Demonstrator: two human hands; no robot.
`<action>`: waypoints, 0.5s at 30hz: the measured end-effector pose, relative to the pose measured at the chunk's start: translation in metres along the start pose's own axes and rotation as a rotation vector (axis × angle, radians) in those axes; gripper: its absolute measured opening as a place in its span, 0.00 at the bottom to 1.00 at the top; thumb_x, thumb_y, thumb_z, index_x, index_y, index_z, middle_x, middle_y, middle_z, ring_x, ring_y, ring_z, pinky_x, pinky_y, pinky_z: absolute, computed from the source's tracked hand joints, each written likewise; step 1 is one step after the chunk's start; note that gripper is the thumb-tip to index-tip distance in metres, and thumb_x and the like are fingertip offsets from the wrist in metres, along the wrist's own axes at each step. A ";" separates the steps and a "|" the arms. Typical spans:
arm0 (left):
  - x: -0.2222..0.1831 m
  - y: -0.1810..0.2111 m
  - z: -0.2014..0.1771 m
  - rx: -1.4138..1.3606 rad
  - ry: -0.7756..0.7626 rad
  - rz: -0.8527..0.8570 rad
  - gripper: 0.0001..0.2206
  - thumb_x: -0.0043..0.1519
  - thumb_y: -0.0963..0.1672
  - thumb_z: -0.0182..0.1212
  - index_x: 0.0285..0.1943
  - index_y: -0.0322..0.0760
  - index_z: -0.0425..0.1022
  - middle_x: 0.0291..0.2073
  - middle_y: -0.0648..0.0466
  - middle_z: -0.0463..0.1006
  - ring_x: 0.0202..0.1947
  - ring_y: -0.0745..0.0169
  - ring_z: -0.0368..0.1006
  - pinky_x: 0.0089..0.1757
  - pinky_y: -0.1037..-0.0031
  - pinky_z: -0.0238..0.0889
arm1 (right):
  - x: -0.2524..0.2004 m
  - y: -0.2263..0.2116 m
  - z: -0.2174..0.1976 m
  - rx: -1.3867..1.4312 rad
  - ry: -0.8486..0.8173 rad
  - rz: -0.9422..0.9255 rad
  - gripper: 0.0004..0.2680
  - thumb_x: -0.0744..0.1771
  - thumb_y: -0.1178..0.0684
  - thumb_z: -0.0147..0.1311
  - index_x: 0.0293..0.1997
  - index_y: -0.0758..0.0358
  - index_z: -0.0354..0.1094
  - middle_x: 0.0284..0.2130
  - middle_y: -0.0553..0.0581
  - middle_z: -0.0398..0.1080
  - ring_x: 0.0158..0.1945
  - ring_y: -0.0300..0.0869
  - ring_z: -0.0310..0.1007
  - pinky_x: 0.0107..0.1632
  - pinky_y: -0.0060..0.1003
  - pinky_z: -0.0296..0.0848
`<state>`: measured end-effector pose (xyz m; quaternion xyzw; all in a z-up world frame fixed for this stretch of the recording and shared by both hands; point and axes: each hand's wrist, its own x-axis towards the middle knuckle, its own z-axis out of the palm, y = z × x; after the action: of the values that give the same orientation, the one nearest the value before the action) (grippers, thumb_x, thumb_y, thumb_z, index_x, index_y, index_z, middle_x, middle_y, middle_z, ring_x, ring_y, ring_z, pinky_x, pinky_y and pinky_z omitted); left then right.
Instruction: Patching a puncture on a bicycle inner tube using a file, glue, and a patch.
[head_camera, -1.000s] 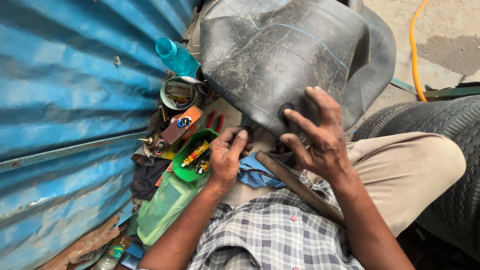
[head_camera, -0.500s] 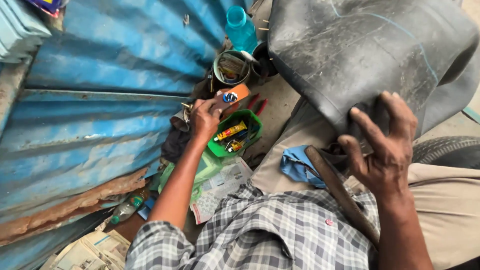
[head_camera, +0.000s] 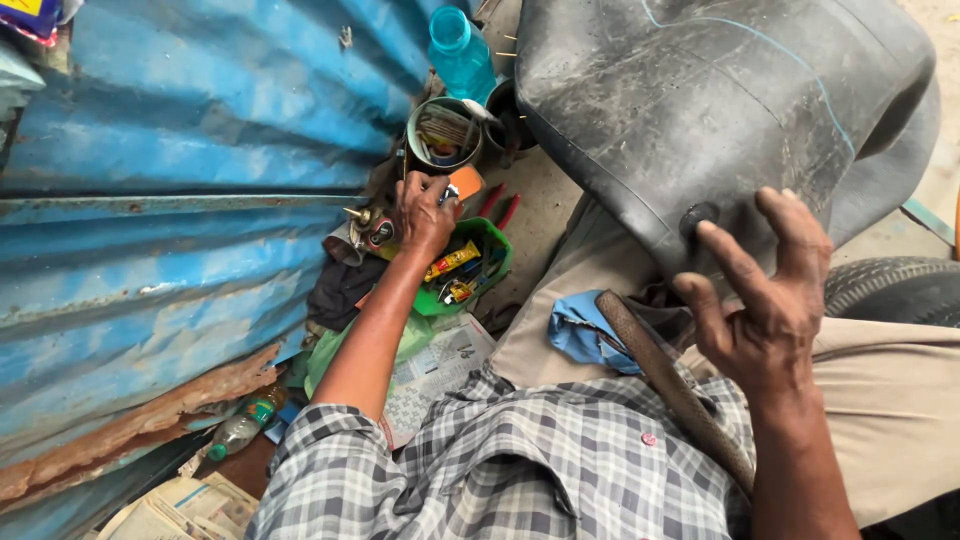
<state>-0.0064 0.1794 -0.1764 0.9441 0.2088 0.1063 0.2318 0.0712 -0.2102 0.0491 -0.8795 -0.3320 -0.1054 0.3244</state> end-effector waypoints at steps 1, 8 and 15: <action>0.000 0.000 -0.002 0.000 -0.002 0.000 0.15 0.51 0.42 0.72 0.47 0.41 0.82 0.43 0.47 0.72 0.47 0.42 0.67 0.47 0.55 0.63 | 0.004 -0.002 0.003 0.000 -0.001 0.002 0.16 0.68 0.47 0.67 0.61 0.59 0.75 0.66 0.69 0.61 0.71 0.61 0.60 0.74 0.53 0.59; 0.001 -0.006 0.011 0.015 0.004 0.003 0.15 0.51 0.41 0.71 0.49 0.42 0.82 0.42 0.49 0.73 0.47 0.45 0.68 0.46 0.56 0.64 | -0.003 0.007 0.003 0.017 0.031 0.040 0.17 0.70 0.45 0.66 0.64 0.60 0.73 0.67 0.69 0.62 0.72 0.59 0.60 0.74 0.50 0.62; 0.002 -0.005 0.012 0.048 0.017 0.043 0.13 0.51 0.41 0.72 0.46 0.42 0.83 0.40 0.49 0.72 0.46 0.45 0.67 0.47 0.56 0.63 | -0.016 -0.003 -0.001 0.074 0.065 0.110 0.18 0.69 0.46 0.67 0.64 0.59 0.72 0.67 0.67 0.61 0.71 0.56 0.63 0.72 0.47 0.66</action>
<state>-0.0032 0.1794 -0.1887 0.9527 0.1929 0.1142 0.2051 0.0575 -0.2174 0.0451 -0.8799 -0.2761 -0.1033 0.3726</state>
